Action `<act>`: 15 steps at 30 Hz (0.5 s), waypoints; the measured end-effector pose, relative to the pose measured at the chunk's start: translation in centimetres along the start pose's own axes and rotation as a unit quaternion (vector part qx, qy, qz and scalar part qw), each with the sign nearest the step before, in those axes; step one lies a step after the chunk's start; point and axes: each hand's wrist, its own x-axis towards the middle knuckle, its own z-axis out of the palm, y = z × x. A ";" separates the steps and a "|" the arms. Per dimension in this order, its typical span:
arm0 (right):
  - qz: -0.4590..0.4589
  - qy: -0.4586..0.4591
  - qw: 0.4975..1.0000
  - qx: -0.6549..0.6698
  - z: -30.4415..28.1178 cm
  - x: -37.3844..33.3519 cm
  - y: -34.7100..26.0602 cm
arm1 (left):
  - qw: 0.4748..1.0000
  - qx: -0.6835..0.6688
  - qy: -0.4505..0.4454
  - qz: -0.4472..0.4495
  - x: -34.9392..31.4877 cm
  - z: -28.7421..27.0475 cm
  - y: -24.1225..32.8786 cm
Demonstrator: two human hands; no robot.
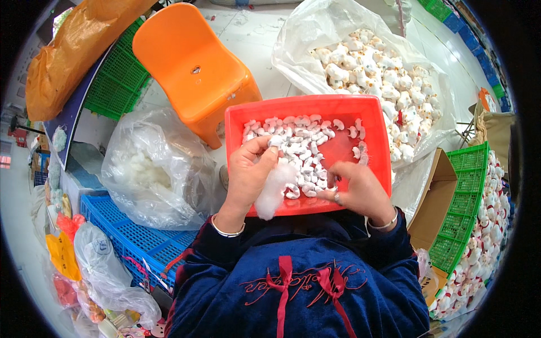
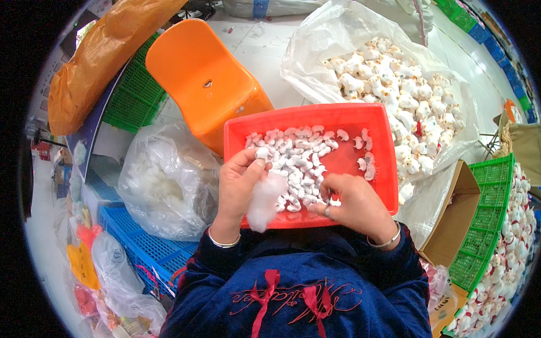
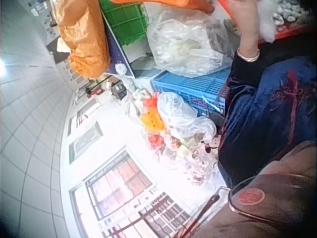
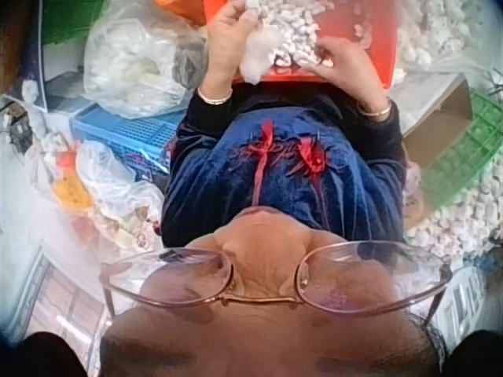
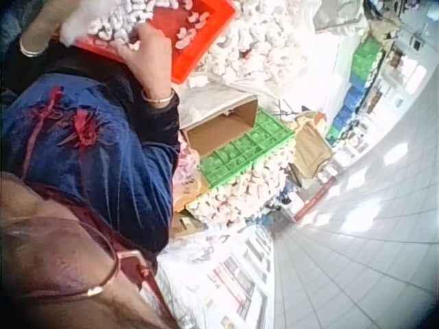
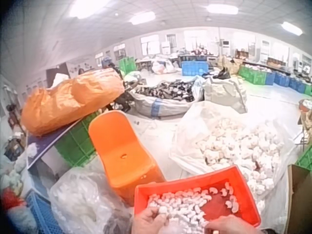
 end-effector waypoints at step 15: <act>-0.029 0.051 0.975 0.214 1.3 4.0 -0.8 | 0.985 0.086 -0.136 -0.056 -0.7 1.4 1.1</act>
